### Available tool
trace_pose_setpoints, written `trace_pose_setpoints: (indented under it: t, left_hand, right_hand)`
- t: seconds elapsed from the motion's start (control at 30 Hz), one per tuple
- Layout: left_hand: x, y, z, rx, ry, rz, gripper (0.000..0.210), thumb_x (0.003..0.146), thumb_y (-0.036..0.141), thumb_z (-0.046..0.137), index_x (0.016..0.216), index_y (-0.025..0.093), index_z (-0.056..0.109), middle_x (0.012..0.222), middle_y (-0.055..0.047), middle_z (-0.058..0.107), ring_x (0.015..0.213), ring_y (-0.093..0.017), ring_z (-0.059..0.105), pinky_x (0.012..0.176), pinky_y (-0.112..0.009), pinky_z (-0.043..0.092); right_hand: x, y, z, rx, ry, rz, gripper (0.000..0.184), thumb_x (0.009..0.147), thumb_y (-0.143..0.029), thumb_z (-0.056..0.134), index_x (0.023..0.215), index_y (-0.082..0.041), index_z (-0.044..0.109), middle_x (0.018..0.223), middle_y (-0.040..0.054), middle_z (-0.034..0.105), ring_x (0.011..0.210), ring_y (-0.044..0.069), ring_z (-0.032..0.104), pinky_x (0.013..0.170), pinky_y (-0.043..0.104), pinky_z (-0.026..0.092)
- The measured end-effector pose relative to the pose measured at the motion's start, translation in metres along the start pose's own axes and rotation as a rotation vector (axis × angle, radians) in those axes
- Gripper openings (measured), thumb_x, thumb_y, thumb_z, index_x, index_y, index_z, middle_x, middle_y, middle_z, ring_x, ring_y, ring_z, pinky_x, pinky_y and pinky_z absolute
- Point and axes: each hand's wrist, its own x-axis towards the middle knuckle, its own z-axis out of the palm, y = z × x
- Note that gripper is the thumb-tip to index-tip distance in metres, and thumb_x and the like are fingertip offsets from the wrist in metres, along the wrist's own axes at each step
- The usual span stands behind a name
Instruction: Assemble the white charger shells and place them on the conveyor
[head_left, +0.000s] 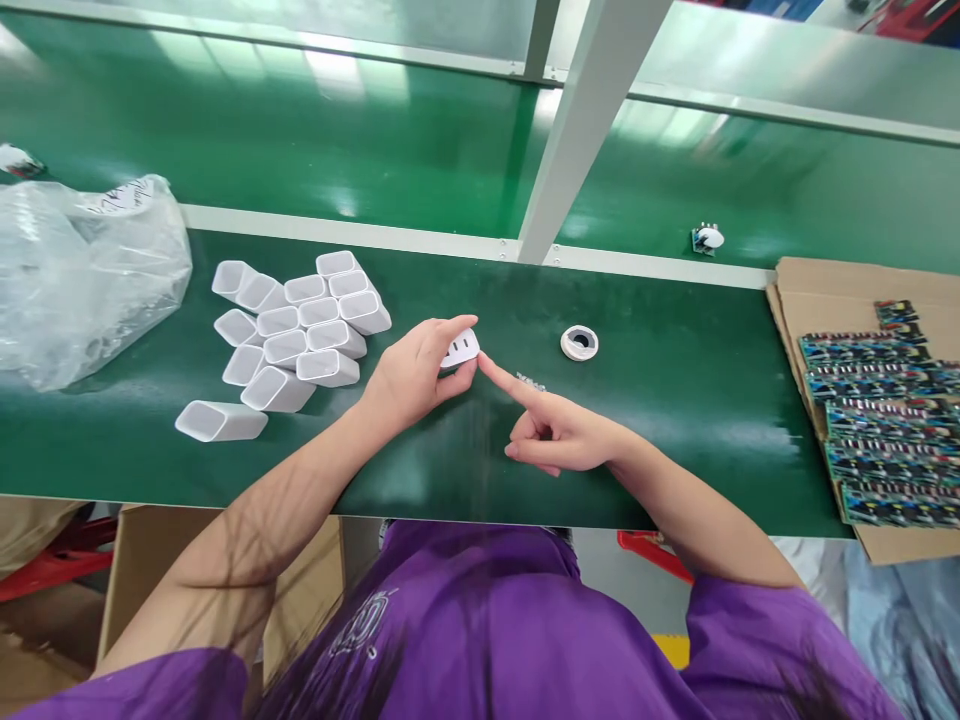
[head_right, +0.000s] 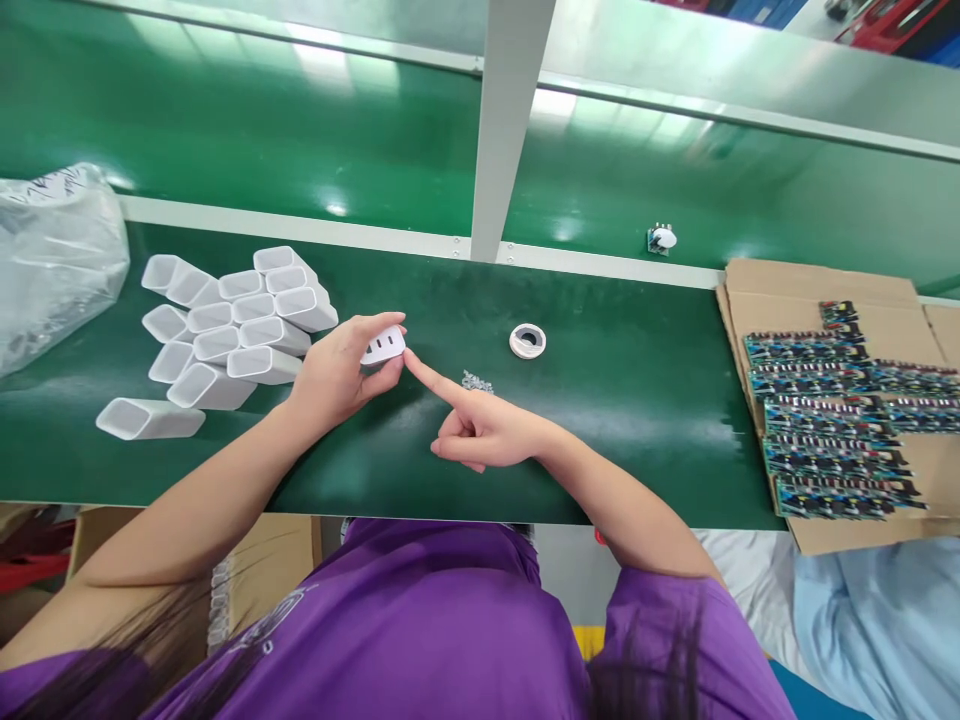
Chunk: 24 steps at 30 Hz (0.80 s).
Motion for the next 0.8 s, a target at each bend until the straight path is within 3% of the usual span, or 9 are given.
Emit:
trace_pose_setpoints:
  t: [0.2, 0.47, 0.53, 0.63, 0.7, 0.8]
  left_hand:
    - [0.001, -0.002, 0.000, -0.028, -0.067, 0.032, 0.033, 0.084, 0.030, 0.057, 0.115, 0.022, 0.058, 0.087, -0.004, 0.067, 0.074, -0.017, 0.062, 0.066, -0.026, 0.048]
    - [-0.001, -0.001, 0.002, -0.005, -0.050, 0.104, 0.030, 0.083, 0.027, 0.058, 0.112, 0.021, 0.061, 0.085, -0.003, 0.069, 0.073, -0.016, 0.064, 0.065, -0.025, 0.048]
    - [0.000, 0.000, 0.000, -0.040, -0.048, 0.075, 0.029, 0.081, 0.026, 0.059, 0.108, 0.020, 0.062, 0.086, -0.003, 0.070, 0.073, -0.016, 0.065, 0.065, -0.025, 0.049]
    - [0.001, 0.004, -0.003, -0.171, -0.096, -0.096, 0.026, 0.078, 0.028, 0.060, 0.102, 0.020, 0.064, 0.083, -0.001, 0.072, 0.067, -0.014, 0.065, 0.062, -0.023, 0.049]
    - [0.001, 0.006, -0.004, -0.363, -0.173, -0.241, 0.025, 0.079, 0.034, 0.061, 0.100, 0.019, 0.064, 0.079, -0.001, 0.072, 0.064, -0.014, 0.065, 0.060, -0.023, 0.051]
    - [0.000, 0.009, -0.004, -0.754, -0.271, -0.398, 0.033, 0.082, 0.045, 0.061, 0.100, 0.017, 0.062, 0.078, -0.004, 0.073, 0.066, -0.016, 0.068, 0.059, -0.024, 0.054]
  right_hand:
    - [-0.007, -0.002, -0.013, 0.112, -0.087, 0.057, 0.093, 0.086, -0.013, 0.052, 0.153, -0.018, -0.012, 0.046, -0.0154, 0.045, 0.034, 0.004, 0.038, 0.037, 0.011, 0.030]
    - [-0.009, -0.002, -0.016, 0.184, -0.140, 0.089, 0.096, 0.085, -0.015, 0.053, 0.152, -0.015, -0.016, 0.046, -0.0155, 0.044, 0.033, 0.005, 0.037, 0.036, 0.012, 0.029]
    - [-0.009, -0.003, -0.015, 0.175, -0.148, 0.089, 0.096, 0.086, -0.017, 0.054, 0.152, -0.016, -0.016, 0.046, -0.0155, 0.044, 0.033, 0.005, 0.036, 0.036, 0.012, 0.029]
    - [-0.009, -0.006, -0.015, 0.081, -0.132, 0.047, 0.091, 0.089, -0.023, 0.056, 0.154, -0.016, -0.008, 0.046, -0.0151, 0.043, 0.034, 0.004, 0.036, 0.038, 0.013, 0.029]
    - [-0.009, -0.007, -0.020, -0.102, 0.082, 0.006, 0.077, 0.091, -0.030, 0.055, 0.154, -0.016, 0.013, 0.047, -0.0128, 0.044, 0.036, 0.005, 0.038, 0.040, 0.015, 0.031]
    - [-0.013, -0.003, -0.039, -0.602, 0.745, 0.036, 0.050, 0.093, -0.040, 0.052, 0.137, -0.016, 0.051, 0.063, -0.0024, 0.056, 0.053, 0.010, 0.052, 0.051, 0.021, 0.042]
